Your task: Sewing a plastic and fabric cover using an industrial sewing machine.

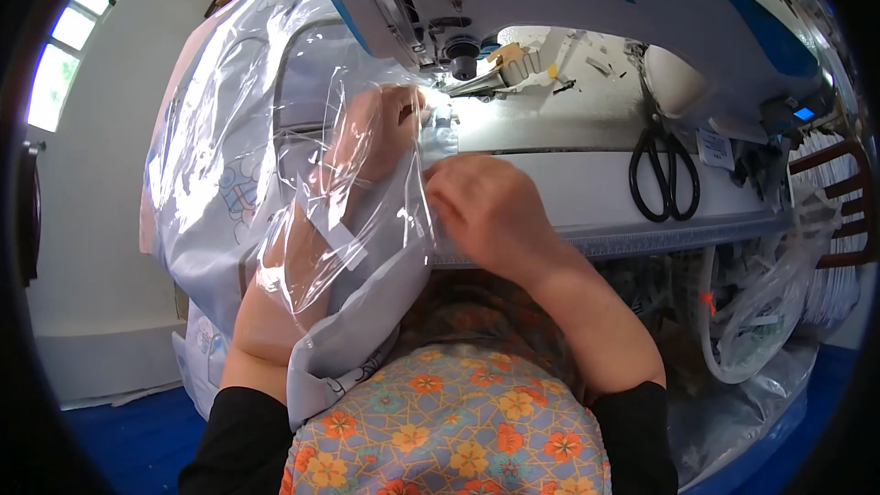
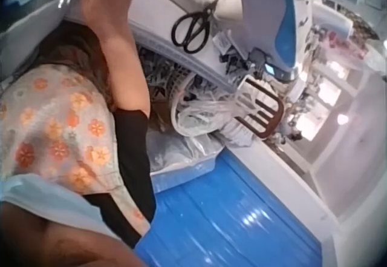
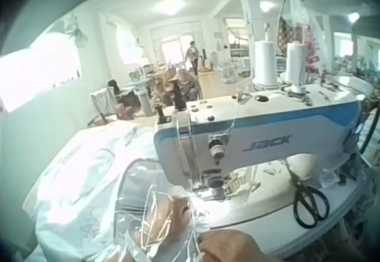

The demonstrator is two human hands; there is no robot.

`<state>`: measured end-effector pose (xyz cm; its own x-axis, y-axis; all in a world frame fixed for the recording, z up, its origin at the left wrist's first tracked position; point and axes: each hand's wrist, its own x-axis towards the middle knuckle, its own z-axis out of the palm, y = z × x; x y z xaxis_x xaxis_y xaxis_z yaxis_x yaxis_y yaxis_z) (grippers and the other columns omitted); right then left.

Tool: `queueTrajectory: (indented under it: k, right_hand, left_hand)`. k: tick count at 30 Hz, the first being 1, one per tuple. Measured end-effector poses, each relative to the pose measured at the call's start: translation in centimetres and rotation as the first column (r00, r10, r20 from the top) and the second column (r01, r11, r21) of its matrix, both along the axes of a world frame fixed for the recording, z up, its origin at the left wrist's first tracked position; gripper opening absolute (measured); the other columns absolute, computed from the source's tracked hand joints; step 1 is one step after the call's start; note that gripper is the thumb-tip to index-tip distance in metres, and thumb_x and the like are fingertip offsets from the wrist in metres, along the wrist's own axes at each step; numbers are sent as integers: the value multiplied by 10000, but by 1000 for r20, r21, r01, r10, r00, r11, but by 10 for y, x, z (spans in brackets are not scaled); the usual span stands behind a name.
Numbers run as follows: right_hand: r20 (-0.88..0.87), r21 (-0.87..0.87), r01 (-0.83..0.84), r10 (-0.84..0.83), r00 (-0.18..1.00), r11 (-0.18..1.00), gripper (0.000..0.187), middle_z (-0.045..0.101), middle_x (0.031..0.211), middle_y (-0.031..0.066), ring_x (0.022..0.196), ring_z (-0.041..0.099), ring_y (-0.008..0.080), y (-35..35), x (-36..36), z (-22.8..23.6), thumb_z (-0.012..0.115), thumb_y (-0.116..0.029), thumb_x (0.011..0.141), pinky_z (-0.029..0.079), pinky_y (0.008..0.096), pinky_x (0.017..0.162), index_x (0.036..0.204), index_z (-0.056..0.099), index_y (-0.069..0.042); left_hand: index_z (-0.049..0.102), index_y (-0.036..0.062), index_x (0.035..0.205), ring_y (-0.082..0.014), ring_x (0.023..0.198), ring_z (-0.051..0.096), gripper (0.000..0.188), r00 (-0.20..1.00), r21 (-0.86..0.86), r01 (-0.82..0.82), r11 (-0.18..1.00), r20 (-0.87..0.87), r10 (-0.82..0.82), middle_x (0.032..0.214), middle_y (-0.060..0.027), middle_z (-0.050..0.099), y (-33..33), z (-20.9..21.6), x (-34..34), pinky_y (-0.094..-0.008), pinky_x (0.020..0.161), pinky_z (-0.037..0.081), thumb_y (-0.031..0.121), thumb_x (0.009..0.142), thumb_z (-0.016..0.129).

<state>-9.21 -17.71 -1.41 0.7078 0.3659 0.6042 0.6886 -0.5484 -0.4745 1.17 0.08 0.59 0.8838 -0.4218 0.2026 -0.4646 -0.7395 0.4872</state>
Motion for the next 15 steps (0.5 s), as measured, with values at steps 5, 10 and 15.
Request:
queueTrajectory:
  k: [5, 10, 15]
  right_hand:
    - [-66, 65, 127, -123, 990, 990, 256, 684, 1112, 158, 1065, 652, 349, 11, 18, 10, 660, -22, 794, 534, 421, 913, 1049, 650, -2]
    - [37, 78, 153, -156, 987, 985, 232, 706, 1055, 169, 959, 689, 349, 11, 26, 1, 610, 3, 850, 552, 403, 848, 1073, 672, 9]
    - [-83, 293, 178, -160, 984, 939, 163, 710, 988, 165, 866, 696, 333, 10, 34, -3, 630, -19, 857, 566, 404, 756, 1016, 661, -10]
  left_hand:
    - [678, 12, 914, -349, 729, 676, 157, 978, -114, -60, 992, -203, 36, 817, -213, 671, 0, 5, -3, -424, 686, 529, 135, 844, 611]
    - [668, -2, 897, -319, 705, 658, 142, 980, -148, -91, 985, -190, 62, 817, -198, 681, 0, 3, -7, -398, 691, 521, 125, 857, 616]
    - [683, 16, 926, -334, 820, 682, 153, 986, -315, -13, 949, -164, -41, 880, -166, 695, 11, -8, 1, -408, 755, 523, 147, 860, 638]
